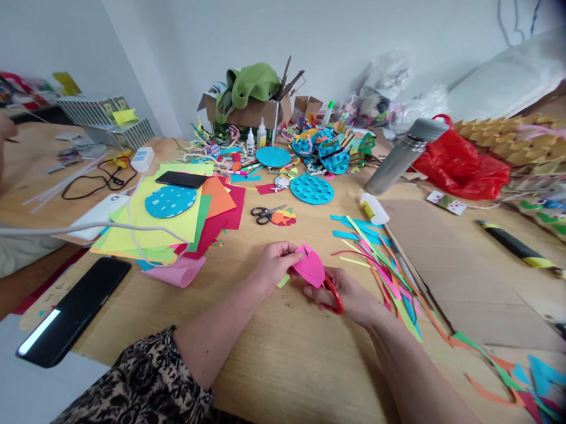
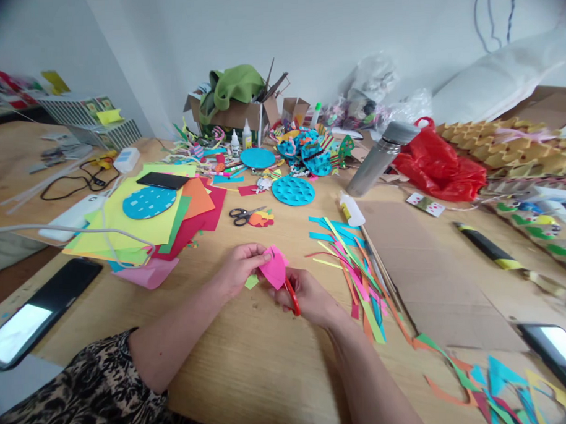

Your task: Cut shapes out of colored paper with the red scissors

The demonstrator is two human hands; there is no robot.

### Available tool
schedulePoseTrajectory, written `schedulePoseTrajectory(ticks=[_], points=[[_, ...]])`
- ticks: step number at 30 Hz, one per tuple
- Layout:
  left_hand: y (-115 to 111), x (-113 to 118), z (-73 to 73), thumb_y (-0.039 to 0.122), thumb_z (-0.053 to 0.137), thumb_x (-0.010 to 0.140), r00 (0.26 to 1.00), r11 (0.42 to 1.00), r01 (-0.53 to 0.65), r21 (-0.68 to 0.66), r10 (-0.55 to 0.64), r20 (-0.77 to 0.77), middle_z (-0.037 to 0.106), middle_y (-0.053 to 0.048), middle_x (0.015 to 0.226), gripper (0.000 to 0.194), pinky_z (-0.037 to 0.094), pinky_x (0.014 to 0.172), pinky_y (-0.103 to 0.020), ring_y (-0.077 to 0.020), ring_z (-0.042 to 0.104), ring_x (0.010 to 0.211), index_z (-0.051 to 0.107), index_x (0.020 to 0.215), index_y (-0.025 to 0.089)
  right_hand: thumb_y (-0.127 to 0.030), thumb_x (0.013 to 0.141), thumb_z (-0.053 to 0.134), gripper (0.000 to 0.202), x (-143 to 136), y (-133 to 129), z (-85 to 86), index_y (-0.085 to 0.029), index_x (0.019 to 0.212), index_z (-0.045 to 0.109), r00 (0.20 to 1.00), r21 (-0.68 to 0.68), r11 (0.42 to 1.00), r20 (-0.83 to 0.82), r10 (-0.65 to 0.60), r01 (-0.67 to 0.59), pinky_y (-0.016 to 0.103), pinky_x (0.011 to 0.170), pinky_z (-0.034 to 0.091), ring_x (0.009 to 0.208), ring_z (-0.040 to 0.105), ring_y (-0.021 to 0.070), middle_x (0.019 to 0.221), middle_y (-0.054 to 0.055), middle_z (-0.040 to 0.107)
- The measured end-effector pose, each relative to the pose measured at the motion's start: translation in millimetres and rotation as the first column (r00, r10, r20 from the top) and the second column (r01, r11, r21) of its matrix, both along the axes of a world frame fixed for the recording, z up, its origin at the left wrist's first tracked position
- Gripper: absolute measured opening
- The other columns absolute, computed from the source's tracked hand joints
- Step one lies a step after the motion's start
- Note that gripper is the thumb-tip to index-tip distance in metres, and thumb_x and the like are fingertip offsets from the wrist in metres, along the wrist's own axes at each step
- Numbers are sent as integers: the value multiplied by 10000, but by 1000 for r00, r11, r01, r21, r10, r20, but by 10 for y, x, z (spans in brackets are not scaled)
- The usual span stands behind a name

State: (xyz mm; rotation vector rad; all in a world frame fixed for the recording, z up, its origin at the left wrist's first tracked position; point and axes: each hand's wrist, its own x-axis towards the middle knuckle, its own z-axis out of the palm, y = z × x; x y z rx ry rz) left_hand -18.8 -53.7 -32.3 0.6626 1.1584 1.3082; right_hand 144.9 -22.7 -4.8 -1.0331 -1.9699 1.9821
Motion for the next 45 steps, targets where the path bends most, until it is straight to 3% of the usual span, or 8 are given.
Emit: schedulePoseTrajectory(ticks=[17, 36, 45], points=[[-1, 3, -5, 308, 750, 680, 1000, 1000, -3, 8, 3, -5, 611, -6, 615, 230, 381, 483, -208, -79, 508, 496, 596, 678, 137, -293, 712, 766, 254, 38, 28, -92, -154, 873, 627, 1000, 31, 1000, -26, -1, 2, 197, 478, 399, 541, 408, 81, 665, -43, 472], [-6, 2, 19, 232, 728, 683, 1000, 1000, 14, -1, -14, 10, 606, -4, 631, 155, 396, 508, -213, -87, 524, 524, 610, 695, 132, -288, 659, 750, 243, 48, 31, -44, -156, 814, 618, 1000, 44, 999, -4, 1, -1, 211, 484, 411, 556, 432, 98, 649, -43, 459], [-10, 5, 31, 205, 720, 688, 1000, 1000, 23, -5, -23, 1, 605, -1, 615, 130, 401, 520, -208, -86, 529, 523, 613, 681, 131, -235, 636, 716, 246, 35, 31, 4, -187, 728, 493, 1000, 6, 1000, -4, 24, -24, 201, 473, 369, 539, 436, 88, 641, -54, 450]])
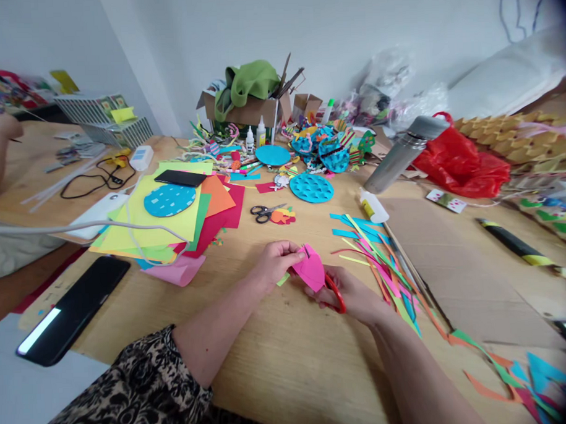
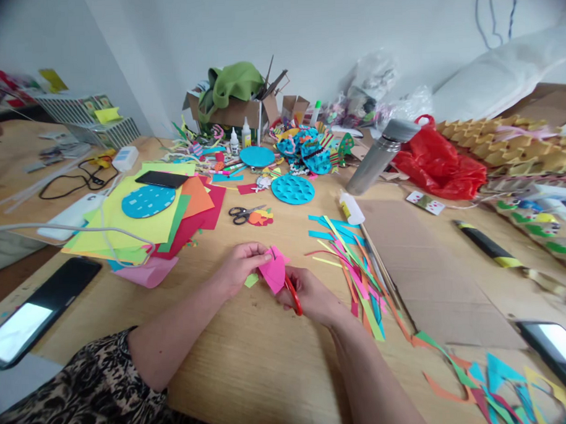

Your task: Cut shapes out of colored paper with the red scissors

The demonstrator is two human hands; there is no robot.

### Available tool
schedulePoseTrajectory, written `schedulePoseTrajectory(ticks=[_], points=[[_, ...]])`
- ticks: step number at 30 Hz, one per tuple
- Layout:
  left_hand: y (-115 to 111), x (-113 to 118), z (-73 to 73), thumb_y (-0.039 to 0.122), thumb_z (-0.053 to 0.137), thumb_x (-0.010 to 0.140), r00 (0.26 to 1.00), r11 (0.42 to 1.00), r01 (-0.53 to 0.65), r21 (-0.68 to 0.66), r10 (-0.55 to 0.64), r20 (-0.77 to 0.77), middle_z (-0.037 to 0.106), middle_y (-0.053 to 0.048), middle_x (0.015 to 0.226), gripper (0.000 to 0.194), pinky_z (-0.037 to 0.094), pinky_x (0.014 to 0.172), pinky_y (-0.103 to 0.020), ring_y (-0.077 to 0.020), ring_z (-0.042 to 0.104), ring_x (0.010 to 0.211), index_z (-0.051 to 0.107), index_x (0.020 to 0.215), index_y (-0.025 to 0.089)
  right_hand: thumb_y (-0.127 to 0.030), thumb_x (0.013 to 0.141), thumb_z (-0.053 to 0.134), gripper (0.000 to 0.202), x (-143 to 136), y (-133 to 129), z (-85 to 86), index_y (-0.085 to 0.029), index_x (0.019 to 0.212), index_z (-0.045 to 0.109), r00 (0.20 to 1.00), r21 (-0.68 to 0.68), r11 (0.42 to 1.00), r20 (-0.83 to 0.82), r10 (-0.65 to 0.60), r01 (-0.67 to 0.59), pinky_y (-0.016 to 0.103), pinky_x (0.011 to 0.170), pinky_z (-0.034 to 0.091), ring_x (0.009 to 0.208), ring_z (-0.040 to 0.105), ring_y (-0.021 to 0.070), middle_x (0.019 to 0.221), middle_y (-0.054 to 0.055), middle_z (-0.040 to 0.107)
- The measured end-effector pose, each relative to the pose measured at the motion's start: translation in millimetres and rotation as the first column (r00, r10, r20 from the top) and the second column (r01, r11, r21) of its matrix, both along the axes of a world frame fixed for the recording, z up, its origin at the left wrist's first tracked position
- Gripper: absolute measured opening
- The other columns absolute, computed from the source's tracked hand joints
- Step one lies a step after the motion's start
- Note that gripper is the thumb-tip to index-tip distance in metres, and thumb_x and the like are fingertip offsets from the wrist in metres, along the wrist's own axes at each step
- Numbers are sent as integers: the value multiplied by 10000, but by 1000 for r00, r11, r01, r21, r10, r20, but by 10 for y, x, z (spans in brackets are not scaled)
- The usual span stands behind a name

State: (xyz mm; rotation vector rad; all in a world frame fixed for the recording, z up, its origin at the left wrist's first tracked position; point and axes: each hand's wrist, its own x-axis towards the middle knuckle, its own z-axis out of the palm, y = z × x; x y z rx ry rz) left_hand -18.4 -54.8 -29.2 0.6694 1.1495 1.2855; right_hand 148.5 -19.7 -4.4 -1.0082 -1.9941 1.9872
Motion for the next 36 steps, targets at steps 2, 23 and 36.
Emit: schedulePoseTrajectory(ticks=[2, 23, 36], points=[[0, 0, 3, 203, 714, 690, 1000, 1000, 6, 2, -6, -3, 606, 0, 614, 125, 405, 522, -209, -87, 532, 524, 612, 677, 132, -225, 626, 700, 248, -6, -7, 14, -191, 721, 474, 1000, -10, 1000, -6, 2, -2, 198, 467, 353, 532, 436, 86, 635, -58, 437], [-3, 2, 19, 216, 711, 688, 1000, 1000, -1, -4, 1, -3, 594, 0, 620, 135, 391, 500, -212, -87, 517, 524, 602, 674, 138, -283, 646, 723, 237, -2, -15, -17, -190, 720, 518, 1000, 38, 999, 9, -23, 22, 215, 487, 414, 553, 420, 96, 644, -47, 442], [-1, -2, 9, 244, 749, 651, 1000, 1000, 8, -1, -8, 15, 604, -9, 631, 183, 408, 505, -210, -88, 528, 532, 604, 675, 134, -308, 646, 733, 243, -6, -8, -26, -181, 790, 585, 999, 28, 999, 19, -31, 31, 214, 493, 408, 564, 421, 104, 647, -44, 441]])
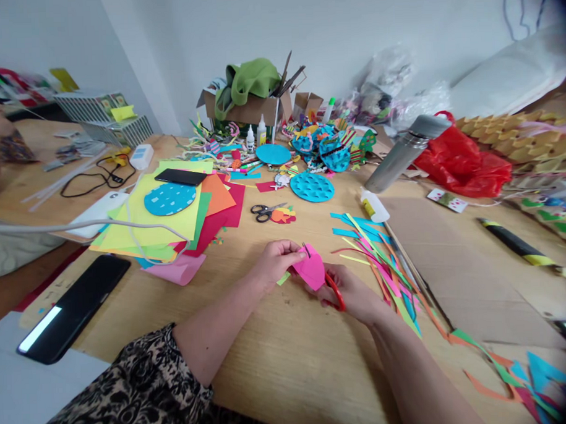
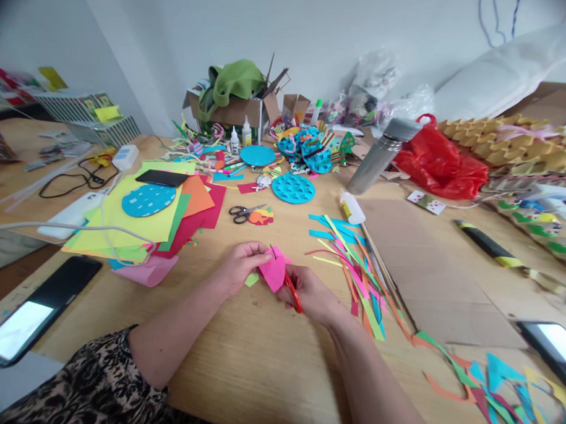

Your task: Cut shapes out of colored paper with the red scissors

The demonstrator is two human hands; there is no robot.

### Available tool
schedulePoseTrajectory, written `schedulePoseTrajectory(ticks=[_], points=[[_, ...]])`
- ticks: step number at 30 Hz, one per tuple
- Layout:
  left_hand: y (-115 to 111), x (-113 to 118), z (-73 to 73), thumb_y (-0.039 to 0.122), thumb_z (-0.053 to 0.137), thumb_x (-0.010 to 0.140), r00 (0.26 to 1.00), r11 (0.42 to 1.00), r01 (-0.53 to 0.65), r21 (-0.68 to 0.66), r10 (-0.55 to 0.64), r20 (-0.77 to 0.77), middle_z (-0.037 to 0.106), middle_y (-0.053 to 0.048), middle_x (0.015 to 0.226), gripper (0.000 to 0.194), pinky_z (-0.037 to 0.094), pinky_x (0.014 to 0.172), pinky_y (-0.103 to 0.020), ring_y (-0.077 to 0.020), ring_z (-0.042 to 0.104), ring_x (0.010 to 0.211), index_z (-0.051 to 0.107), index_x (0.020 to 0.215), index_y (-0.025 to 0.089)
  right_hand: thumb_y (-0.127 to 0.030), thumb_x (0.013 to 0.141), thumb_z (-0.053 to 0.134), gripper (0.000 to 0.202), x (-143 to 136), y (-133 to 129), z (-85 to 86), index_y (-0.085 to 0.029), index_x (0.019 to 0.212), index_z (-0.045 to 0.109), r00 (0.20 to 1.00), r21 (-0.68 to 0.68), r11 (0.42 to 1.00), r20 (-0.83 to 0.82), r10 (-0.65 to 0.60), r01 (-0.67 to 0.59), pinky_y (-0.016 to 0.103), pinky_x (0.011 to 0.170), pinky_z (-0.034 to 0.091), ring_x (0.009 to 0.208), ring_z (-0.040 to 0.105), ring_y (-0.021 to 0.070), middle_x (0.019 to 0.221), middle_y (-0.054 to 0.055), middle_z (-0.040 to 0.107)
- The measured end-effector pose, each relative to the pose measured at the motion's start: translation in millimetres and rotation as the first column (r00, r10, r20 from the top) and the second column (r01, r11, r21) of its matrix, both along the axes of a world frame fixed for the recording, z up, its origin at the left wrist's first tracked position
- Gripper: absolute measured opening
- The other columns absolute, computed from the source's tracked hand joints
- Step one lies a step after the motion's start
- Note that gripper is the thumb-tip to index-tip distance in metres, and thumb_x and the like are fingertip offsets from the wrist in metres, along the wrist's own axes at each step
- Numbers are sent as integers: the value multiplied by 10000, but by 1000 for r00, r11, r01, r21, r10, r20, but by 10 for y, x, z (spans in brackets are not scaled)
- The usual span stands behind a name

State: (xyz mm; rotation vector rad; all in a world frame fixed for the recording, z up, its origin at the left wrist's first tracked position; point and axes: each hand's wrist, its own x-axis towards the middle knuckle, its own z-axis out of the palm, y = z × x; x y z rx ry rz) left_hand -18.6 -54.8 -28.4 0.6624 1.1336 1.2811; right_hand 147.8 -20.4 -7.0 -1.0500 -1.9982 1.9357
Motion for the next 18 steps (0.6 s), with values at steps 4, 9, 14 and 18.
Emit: schedulePoseTrajectory(ticks=[4, 9, 14, 18], points=[[-4, -2, -2, 261, 765, 648, 1000, 1000, 9, 1, -9, 5, 602, -8, 631, 201, 406, 504, -209, -88, 526, 533, 611, 677, 136, -309, 644, 730, 241, -5, 2, 8, -183, 772, 569, 1000, 2, 1000, 2, 1, -1, 215, 482, 396, 544, 417, 96, 647, -45, 449], [0, -1, -15, 273, 780, 645, 1000, 1000, 3, -3, -3, 12, 607, -13, 644, 225, 416, 516, -214, -91, 533, 541, 605, 679, 136, -309, 642, 728, 233, -5, 4, 19, -189, 716, 542, 1000, 25, 1000, 5, 1, -1, 218, 482, 392, 536, 398, 93, 625, -56, 428], [-9, -8, -15, 294, 769, 640, 998, 999, 49, 0, -49, 47, 582, -8, 622, 235, 408, 510, -221, -95, 523, 534, 600, 687, 137, -302, 653, 727, 211, 0, 14, 19, -176, 766, 601, 1000, 42, 999, -10, 9, -9, 210, 467, 370, 524, 388, 88, 630, -53, 451], [-16, -12, -2, 328, 773, 628, 990, 991, 127, -30, -125, 63, 607, -32, 672, 277, 408, 505, -225, -106, 542, 558, 637, 746, 118, -303, 643, 745, 226, -3, 13, 37, -171, 782, 625, 1000, 54, 999, 0, -1, 1, 212, 469, 370, 527, 404, 93, 633, -42, 485]])
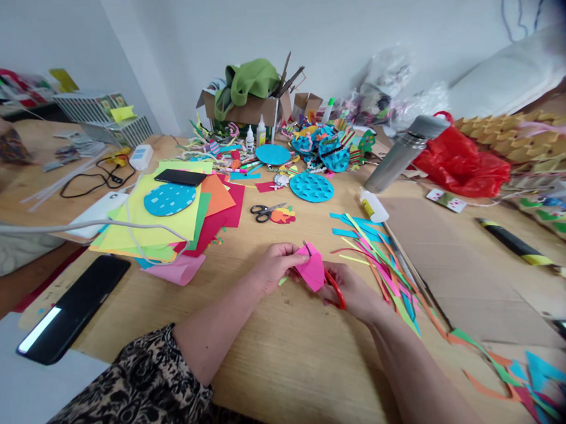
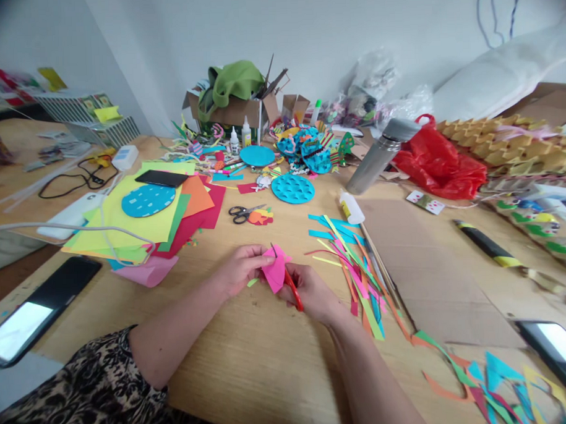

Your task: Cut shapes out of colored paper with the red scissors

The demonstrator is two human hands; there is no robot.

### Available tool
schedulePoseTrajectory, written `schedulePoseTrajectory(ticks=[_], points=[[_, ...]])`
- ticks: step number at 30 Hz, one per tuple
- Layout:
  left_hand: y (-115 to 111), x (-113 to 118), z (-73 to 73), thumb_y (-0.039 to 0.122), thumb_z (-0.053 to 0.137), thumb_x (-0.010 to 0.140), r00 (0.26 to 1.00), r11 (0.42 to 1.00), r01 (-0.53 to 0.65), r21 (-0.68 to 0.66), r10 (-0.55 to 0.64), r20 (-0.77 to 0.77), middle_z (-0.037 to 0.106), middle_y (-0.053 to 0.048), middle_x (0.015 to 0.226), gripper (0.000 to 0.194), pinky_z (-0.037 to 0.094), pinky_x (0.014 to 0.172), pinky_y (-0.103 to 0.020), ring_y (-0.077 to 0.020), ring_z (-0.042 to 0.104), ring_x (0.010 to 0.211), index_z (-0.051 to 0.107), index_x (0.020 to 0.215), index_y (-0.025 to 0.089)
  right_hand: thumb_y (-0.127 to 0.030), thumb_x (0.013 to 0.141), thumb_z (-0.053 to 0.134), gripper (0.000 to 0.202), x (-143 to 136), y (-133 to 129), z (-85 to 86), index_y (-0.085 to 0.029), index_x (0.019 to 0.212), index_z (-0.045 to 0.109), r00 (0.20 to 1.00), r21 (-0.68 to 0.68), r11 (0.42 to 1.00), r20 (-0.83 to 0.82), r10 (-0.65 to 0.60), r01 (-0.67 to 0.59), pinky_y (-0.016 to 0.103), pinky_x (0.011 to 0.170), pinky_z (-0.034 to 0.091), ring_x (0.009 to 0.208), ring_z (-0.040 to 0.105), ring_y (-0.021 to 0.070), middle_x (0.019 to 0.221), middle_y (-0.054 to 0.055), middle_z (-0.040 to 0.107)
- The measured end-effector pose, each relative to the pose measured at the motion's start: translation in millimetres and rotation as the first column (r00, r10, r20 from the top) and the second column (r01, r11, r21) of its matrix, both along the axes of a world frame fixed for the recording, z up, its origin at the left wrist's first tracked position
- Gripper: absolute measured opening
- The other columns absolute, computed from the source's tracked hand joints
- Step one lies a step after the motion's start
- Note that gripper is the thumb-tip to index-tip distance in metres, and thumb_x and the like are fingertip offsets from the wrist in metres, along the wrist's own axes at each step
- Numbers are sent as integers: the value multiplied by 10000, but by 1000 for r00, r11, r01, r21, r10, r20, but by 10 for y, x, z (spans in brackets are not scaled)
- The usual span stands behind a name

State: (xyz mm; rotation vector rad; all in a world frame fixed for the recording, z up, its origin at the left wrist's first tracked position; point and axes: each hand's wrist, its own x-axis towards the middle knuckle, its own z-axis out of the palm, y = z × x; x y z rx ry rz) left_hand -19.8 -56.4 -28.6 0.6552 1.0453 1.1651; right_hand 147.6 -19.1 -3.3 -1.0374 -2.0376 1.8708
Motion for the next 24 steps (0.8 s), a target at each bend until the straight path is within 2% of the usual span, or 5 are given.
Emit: schedulePoseTrajectory(ticks=[6, 13, 19, 24], points=[[8, -5, 18, 255, 802, 566, 993, 997, -69, -34, 72, 94, 618, -29, 699, 262, 454, 588, -239, -115, 573, 612, 627, 714, 128, -332, 657, 740, 227, -2, -9, 7, -187, 778, 613, 1000, 13, 999, 3, -29, 29, 216, 481, 386, 538, 413, 102, 626, -39, 482], [7, -5, 20, 222, 816, 560, 984, 993, -117, -34, 120, 128, 613, -24, 669, 255, 422, 589, -232, -106, 557, 600, 631, 702, 120, -377, 647, 769, 292, -13, -9, 17, -188, 722, 559, 998, 4, 998, 9, -57, 57, 228, 489, 395, 538, 416, 101, 621, -41, 469], [36, -2, 27, 209, 797, 552, 970, 978, -206, -28, 208, 125, 661, -42, 644, 264, 423, 552, -235, -118, 577, 568, 677, 767, 113, -432, 679, 788, 372, -22, -11, 4, -193, 678, 503, 996, 24, 996, 16, -87, 87, 221, 469, 328, 502, 407, 91, 566, -58, 459], [50, -25, 21, 200, 740, 620, 972, 977, -206, -52, 210, 102, 697, -92, 657, 234, 398, 478, -235, -149, 610, 521, 641, 813, 111, -478, 704, 790, 406, -5, -13, -53, -186, 682, 509, 996, 11, 996, -12, -86, 86, 219, 468, 329, 492, 434, 90, 562, -57, 480]])
